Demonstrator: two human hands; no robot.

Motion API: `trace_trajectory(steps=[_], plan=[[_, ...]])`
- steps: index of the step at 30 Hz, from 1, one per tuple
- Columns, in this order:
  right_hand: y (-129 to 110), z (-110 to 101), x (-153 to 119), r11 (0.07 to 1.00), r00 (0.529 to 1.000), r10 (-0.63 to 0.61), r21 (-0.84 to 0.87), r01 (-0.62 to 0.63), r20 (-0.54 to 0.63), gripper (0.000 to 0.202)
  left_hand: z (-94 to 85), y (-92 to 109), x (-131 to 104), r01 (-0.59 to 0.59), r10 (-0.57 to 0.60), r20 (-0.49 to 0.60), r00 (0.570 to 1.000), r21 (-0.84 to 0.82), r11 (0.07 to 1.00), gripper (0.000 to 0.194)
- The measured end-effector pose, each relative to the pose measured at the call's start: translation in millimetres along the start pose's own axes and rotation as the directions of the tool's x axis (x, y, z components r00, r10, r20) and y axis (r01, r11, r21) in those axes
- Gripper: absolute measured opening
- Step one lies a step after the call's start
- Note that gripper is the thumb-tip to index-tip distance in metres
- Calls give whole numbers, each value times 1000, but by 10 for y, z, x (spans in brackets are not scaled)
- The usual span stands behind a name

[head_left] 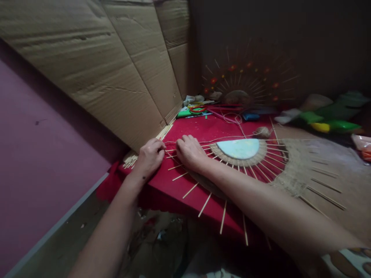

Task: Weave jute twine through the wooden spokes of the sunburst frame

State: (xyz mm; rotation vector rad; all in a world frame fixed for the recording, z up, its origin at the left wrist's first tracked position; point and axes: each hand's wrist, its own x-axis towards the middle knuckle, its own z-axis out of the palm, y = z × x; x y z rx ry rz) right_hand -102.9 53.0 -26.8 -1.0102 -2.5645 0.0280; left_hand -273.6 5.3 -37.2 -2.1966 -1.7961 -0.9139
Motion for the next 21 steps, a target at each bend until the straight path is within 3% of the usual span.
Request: trace_trajectory(steps=[6,9,13,21], plan=[[97,-29,58,952,999,29,305,-38,34,21,-25,-23,278,-56,67,186,980,-63,996,14],[147,-52,78,912,995,80,399,-94,51,25,-9,9,457,-63,82,229,970,-92,994,13],[163,-76,80,887,987,148,433,-161,65,26,63,80,560,-52,72,179,981,-118,992,15],[111,-90,113,919,981,178,343,-194,77,23,74,191,432,-126,123,-31,992,-169,978,13]])
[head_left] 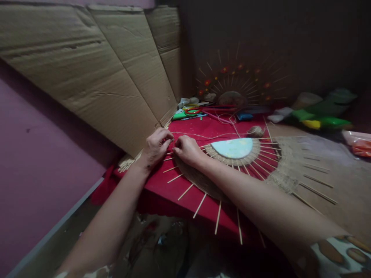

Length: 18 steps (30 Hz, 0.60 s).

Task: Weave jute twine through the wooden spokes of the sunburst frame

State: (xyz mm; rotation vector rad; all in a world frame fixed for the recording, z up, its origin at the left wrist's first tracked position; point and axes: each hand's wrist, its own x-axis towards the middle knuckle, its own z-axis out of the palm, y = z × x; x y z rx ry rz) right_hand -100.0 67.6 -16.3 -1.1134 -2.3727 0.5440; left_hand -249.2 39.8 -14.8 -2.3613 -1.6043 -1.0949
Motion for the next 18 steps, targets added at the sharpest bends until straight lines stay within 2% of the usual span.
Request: trace_trajectory(steps=[4,8,12,14,15,18], plan=[[15,16,6,999,998,-50,-3,50,35,23,-10,29,-30,-72,68,-89,994,-40,997,11],[30,22,2,997,995,-75,7,75,62,24,-2,30,-60,28,-43,-114,993,-127,991,10],[28,28,-4,996,993,-86,-7,86,80,25,-105,32,-115,168,-175,-5,984,-256,952,13],[25,32,-3,996,993,-83,-21,85,82,27,-205,22,-159,188,-181,51,982,-263,946,13],[24,34,-2,996,994,-80,-27,82,80,28,-259,12,-185,164,-153,64,986,-225,960,13],[21,40,3,997,995,-69,-40,72,73,28,-396,-21,-282,-3,12,226,974,-40,999,14]])
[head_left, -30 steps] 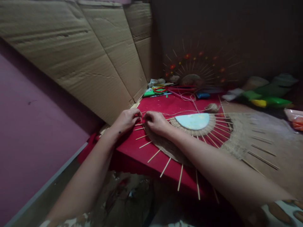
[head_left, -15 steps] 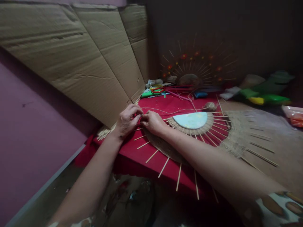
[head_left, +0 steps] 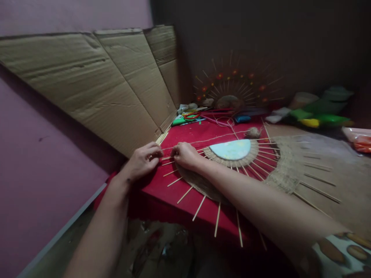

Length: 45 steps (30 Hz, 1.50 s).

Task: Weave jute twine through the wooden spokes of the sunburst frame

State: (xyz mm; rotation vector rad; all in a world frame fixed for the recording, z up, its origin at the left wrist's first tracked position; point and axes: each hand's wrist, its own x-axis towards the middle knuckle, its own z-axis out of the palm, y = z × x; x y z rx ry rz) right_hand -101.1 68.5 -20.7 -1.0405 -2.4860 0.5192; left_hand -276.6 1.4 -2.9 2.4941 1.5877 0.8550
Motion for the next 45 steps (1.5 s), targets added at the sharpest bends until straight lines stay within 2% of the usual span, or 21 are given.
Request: trace_trajectory(steps=[2,4,12,19,26,30,36,40,45], plan=[[-2,3,2,1000,1000,5,-6,-5,1,28,-29,-14,-79,-48,41,75,996,84,995,16],[-4,3,1,1000,1000,5,-11,-5,2,28,-21,-24,-144,-75,63,92,994,131,989,18],[-11,-40,-2,999,999,-38,-24,38,11,28,97,-64,-319,-150,139,60,988,266,952,25],[-11,-47,2,999,999,-41,-20,41,13,28,132,3,-417,-97,114,-50,992,258,961,20],[0,-26,3,999,999,-43,-18,43,-1,28,121,108,-435,-116,131,-23,991,325,939,20],[-1,-27,1,999,999,-39,-18,39,-2,27,98,188,-423,-141,137,41,990,407,902,20],[-5,-29,8,999,1000,-31,-9,31,1,25,107,310,-372,-145,121,81,989,603,785,22],[-1,-26,14,999,999,-41,9,41,3,25,97,380,-257,-214,195,90,977,502,838,22],[18,-45,3,998,999,-48,46,47,19,24,125,451,15,-279,271,78,959,413,867,13]])
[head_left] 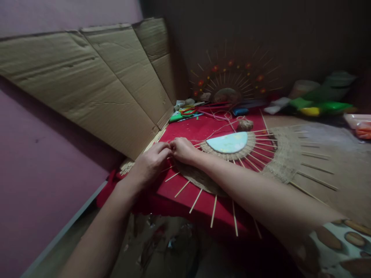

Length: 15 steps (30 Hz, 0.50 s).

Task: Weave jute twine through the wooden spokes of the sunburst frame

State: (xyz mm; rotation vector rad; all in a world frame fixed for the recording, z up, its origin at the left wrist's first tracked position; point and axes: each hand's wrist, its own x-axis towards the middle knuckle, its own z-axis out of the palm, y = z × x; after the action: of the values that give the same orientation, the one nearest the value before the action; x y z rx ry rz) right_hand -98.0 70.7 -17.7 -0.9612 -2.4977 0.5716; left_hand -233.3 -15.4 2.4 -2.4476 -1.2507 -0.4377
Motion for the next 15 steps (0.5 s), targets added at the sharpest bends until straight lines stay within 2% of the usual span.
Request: trace_trajectory(steps=[5,11,15], plan=[[31,-40,-9,999,1000,-12,49,11,22,26,12,14,157,0,0,-16,1000,-2,1000,7],[52,-53,3,993,998,-40,114,34,53,26,-22,58,9,180,-181,20,983,63,982,7],[53,-73,-16,987,994,-80,146,68,77,30,-4,25,-19,223,-224,-42,974,-21,975,10]])
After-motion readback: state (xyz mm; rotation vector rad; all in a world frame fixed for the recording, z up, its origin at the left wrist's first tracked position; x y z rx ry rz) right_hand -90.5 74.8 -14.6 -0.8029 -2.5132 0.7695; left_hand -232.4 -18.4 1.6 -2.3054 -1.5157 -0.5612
